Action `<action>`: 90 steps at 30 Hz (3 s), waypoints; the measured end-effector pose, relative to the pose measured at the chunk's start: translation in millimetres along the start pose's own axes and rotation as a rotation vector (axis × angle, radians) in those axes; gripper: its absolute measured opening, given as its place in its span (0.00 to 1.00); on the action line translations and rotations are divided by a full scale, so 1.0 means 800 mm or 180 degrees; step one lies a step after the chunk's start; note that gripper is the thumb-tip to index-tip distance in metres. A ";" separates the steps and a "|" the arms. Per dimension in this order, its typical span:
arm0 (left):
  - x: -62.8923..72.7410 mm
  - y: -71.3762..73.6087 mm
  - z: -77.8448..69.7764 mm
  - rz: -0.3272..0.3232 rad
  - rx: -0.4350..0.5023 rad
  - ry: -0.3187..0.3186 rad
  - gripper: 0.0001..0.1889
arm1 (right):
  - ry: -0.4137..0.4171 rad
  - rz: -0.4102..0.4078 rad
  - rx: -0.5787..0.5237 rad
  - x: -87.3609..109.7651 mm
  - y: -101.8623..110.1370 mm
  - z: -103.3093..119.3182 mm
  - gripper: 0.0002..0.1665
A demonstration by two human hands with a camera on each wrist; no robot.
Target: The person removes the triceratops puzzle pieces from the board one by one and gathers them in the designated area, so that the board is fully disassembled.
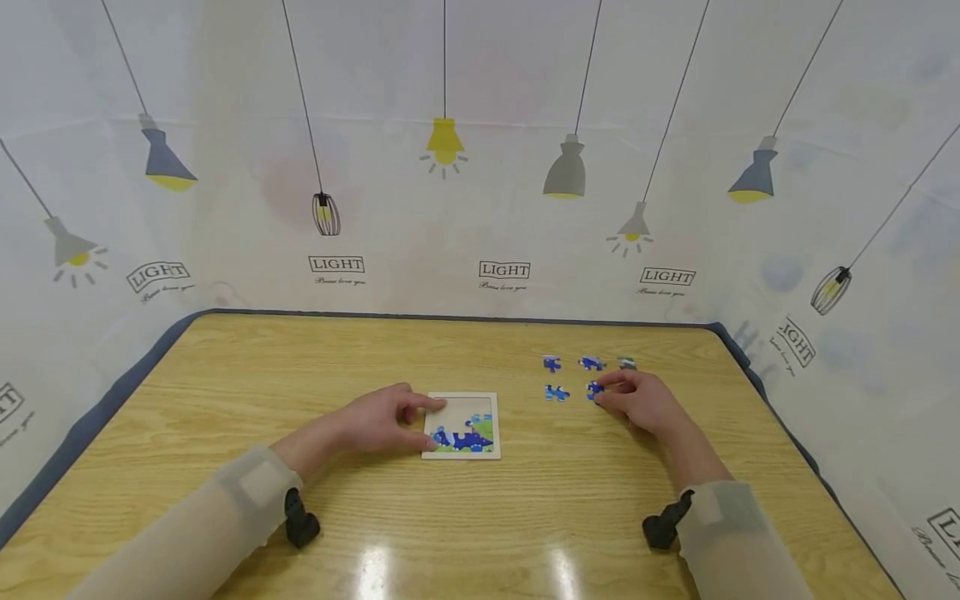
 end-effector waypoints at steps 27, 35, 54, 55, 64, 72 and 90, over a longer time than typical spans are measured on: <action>-0.001 0.003 -0.003 0.0030 -0.0075 0.0048 0.35 | 0.0579 0.0807 -0.0341 0.019 -0.097 0.121 0.19; -0.001 0.000 -0.002 0.0060 -0.0061 0.0037 0.34 | 0.0627 0.0970 -0.0260 0.016 -0.125 0.137 0.18; 0.000 0.005 -0.003 0.0053 -0.0028 0.0069 0.35 | 0.0642 0.0990 -0.0076 0.018 -0.134 0.146 0.20; 0.000 0.005 -0.003 0.0052 -0.0030 0.0065 0.35 | 0.0653 0.0974 -0.0108 0.018 -0.135 0.145 0.20; 0.001 0.003 -0.002 0.0028 -0.0062 0.0030 0.35 | 0.0717 0.0825 -0.0210 0.020 -0.137 0.140 0.20; 0.001 0.002 -0.003 0.0037 -0.0075 0.0039 0.35 | 0.0680 0.0765 -0.0341 0.023 -0.133 0.139 0.13; 0.002 0.002 -0.004 0.0028 -0.0081 0.0045 0.35 | 0.0455 0.0303 -0.0936 0.036 -0.048 0.084 0.25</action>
Point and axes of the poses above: each hand's wrist, its own x-axis away from the middle knuckle, its own y-axis out of the back of the hand, z = x × y, the point moved 1 cm from there along -x, towards the middle knuckle, and after that the axes turned 6 degrees about -z, right-handed, at the moved point
